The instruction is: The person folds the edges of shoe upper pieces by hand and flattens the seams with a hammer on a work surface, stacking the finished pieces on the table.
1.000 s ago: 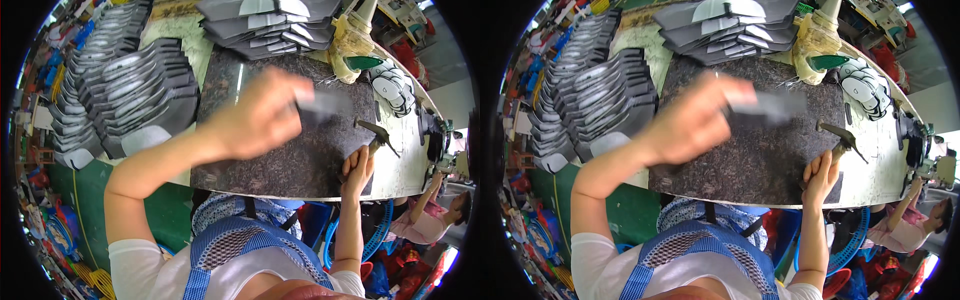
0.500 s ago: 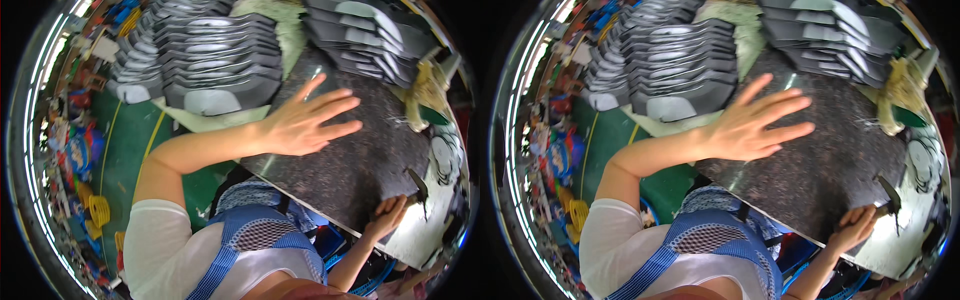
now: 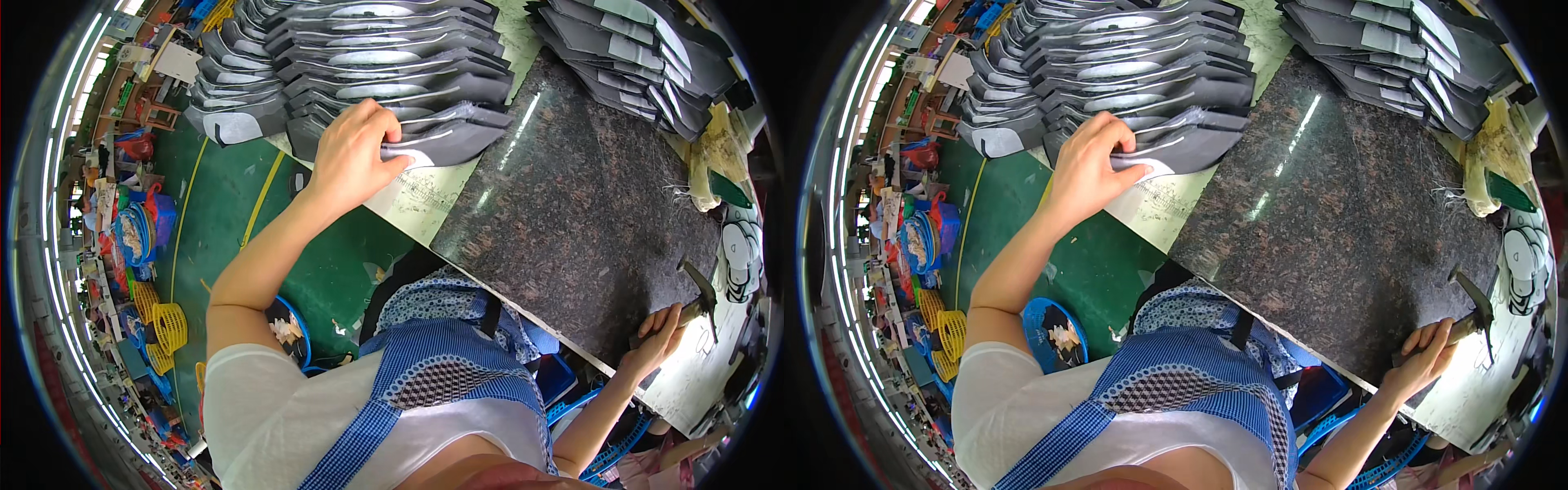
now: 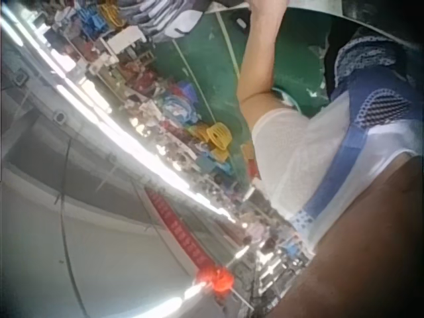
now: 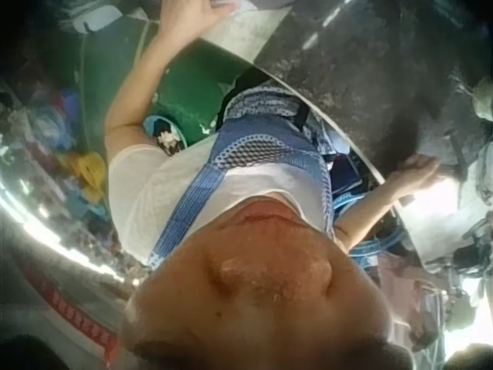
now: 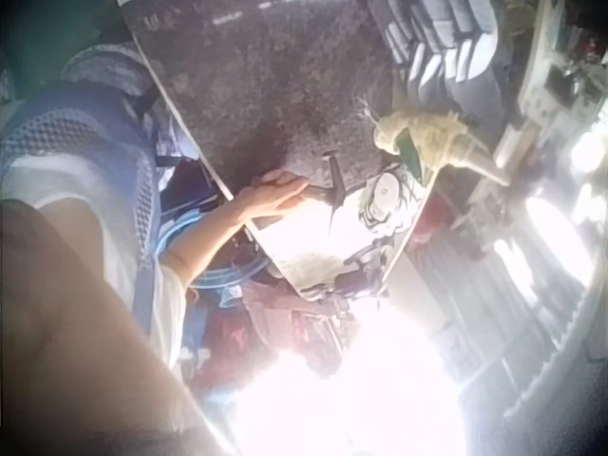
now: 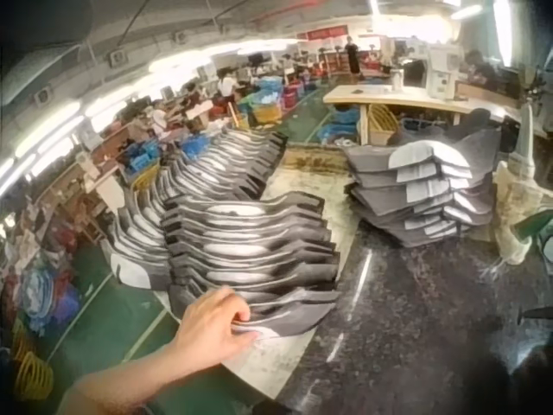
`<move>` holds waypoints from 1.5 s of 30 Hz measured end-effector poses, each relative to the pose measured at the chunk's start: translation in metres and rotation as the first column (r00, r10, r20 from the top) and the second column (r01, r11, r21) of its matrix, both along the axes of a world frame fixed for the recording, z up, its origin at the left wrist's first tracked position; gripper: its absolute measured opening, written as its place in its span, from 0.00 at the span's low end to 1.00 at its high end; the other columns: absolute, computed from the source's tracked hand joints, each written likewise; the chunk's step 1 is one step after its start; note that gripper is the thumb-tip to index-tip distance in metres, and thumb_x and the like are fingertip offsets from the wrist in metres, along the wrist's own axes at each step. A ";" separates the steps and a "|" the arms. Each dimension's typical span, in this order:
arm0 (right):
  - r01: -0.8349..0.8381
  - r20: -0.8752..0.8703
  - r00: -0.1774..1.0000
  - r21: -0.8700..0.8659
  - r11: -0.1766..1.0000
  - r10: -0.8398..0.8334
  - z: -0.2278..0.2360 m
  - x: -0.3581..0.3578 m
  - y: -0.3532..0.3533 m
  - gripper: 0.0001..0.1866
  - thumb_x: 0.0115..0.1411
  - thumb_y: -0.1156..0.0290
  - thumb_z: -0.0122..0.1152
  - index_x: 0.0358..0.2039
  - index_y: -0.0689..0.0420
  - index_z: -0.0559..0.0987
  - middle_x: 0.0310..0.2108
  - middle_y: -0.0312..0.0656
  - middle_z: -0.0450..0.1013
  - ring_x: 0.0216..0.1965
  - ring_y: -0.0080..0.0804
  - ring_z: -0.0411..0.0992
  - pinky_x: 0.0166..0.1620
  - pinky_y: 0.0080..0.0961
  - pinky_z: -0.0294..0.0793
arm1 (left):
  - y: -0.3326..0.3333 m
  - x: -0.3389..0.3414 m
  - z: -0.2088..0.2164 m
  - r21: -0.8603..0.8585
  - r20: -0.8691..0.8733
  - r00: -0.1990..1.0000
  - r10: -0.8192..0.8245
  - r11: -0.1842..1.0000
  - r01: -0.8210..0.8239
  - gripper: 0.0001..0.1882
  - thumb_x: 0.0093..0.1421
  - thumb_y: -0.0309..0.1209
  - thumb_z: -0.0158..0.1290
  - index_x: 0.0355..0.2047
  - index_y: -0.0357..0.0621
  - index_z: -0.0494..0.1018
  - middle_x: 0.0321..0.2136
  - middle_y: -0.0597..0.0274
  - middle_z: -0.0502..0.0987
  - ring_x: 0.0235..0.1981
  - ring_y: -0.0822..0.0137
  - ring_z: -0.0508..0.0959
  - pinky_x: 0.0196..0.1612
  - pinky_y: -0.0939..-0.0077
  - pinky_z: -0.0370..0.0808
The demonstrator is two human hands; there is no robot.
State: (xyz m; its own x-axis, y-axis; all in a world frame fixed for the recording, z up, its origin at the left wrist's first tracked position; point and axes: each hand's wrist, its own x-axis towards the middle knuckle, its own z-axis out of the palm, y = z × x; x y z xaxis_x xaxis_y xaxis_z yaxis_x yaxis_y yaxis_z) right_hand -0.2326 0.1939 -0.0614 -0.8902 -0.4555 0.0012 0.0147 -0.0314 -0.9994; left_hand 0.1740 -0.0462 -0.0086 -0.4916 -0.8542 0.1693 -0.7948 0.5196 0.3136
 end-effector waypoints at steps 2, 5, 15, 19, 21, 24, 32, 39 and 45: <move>-0.013 -0.024 1.000 0.018 1.000 0.013 0.002 0.002 0.001 0.09 0.69 0.69 0.53 0.31 0.54 0.68 0.18 0.29 0.54 0.16 0.15 0.50 0.17 0.15 0.50 | 0.009 0.005 0.000 -0.019 -0.034 0.999 -0.041 0.999 0.040 0.16 0.46 0.30 0.66 0.29 0.43 0.68 0.31 0.60 0.73 0.35 0.55 0.76 0.39 0.63 0.72; -0.053 -0.126 0.990 0.077 0.996 0.063 0.005 0.004 0.002 0.09 0.69 0.67 0.54 0.32 0.55 0.69 0.18 0.29 0.56 0.16 0.14 0.52 0.17 0.15 0.51 | 0.019 0.016 0.008 0.060 -0.064 0.983 -0.172 0.982 0.176 0.18 0.46 0.28 0.65 0.26 0.44 0.63 0.43 0.58 0.76 0.41 0.52 0.77 0.40 0.64 0.73; -0.732 -0.415 0.522 0.232 0.641 0.745 0.053 0.126 -0.140 0.29 0.52 0.63 0.76 0.49 0.62 0.73 0.43 0.40 0.74 0.39 0.26 0.70 0.42 0.23 0.71 | 0.028 0.042 0.021 0.244 -0.024 0.858 -0.513 0.829 0.502 0.15 0.45 0.23 0.66 0.26 0.43 0.68 0.66 0.45 0.57 0.66 0.46 0.60 0.65 0.54 0.61; -0.647 -0.576 0.420 0.352 0.677 0.701 0.050 0.168 -0.184 0.29 0.49 0.67 0.76 0.46 0.64 0.71 0.39 0.48 0.76 0.39 0.40 0.76 0.39 0.31 0.75 | 0.028 0.064 0.034 0.237 -0.104 0.867 -0.488 0.834 0.498 0.15 0.45 0.23 0.65 0.31 0.43 0.70 0.49 0.51 0.76 0.52 0.52 0.75 0.61 0.56 0.68; -0.594 -0.596 0.409 0.401 0.697 0.691 0.043 0.170 -0.192 0.27 0.49 0.68 0.73 0.47 0.62 0.71 0.35 0.50 0.77 0.35 0.54 0.77 0.37 0.38 0.75 | 0.031 0.086 0.039 0.195 -0.331 0.865 -0.378 0.869 0.455 0.13 0.49 0.25 0.64 0.32 0.43 0.71 0.44 0.55 0.78 0.49 0.56 0.77 0.59 0.56 0.69; -0.596 -0.563 0.459 0.379 0.708 0.688 0.017 0.167 -0.199 0.24 0.51 0.72 0.69 0.48 0.61 0.71 0.32 0.50 0.77 0.33 0.53 0.77 0.35 0.40 0.75 | 0.016 0.170 0.038 0.204 -0.946 0.257 0.197 0.979 -0.001 0.09 0.60 0.30 0.60 0.38 0.44 0.71 0.35 0.61 0.79 0.42 0.62 0.80 0.54 0.59 0.73; -0.555 -0.625 0.537 0.243 0.796 0.566 0.023 0.162 -0.188 0.22 0.52 0.71 0.71 0.43 0.61 0.70 0.36 0.50 0.74 0.36 0.46 0.75 0.38 0.35 0.74 | 0.013 0.220 0.088 0.413 -0.812 0.352 0.465 0.885 -0.216 0.24 0.62 0.44 0.54 0.55 0.47 0.67 0.38 0.65 0.74 0.30 0.74 0.77 0.23 0.77 0.79; -0.762 0.128 0.579 -0.266 0.590 0.805 0.049 0.104 -0.083 0.34 0.62 0.38 0.53 0.47 0.60 0.67 0.38 0.42 0.73 0.32 0.25 0.72 0.20 0.15 0.65 | 0.027 -0.028 0.048 0.674 -0.676 0.719 -0.163 0.256 0.693 0.24 0.65 0.29 0.56 0.58 0.40 0.61 0.47 0.63 0.73 0.48 0.75 0.71 0.49 0.78 0.69; -0.453 0.161 0.888 0.141 0.880 0.431 0.065 0.078 -0.007 0.21 0.50 0.78 0.69 0.41 0.55 0.69 0.34 0.31 0.67 0.34 0.17 0.65 0.39 0.16 0.66 | 0.043 -0.182 0.004 0.649 -0.693 0.514 -0.505 -0.126 0.751 0.23 0.64 0.32 0.57 0.54 0.41 0.60 0.30 0.64 0.77 0.29 0.80 0.71 0.30 0.80 0.69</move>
State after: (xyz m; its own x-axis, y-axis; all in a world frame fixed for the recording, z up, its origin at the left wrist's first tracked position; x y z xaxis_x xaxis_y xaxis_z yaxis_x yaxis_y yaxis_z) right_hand -0.1550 0.1872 0.0037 -0.5839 -0.7851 -0.2065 0.1085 0.1766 -0.9783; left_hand -0.0076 -0.0035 -0.0046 -0.9642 0.2112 -0.1601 -0.1489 0.0681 0.9865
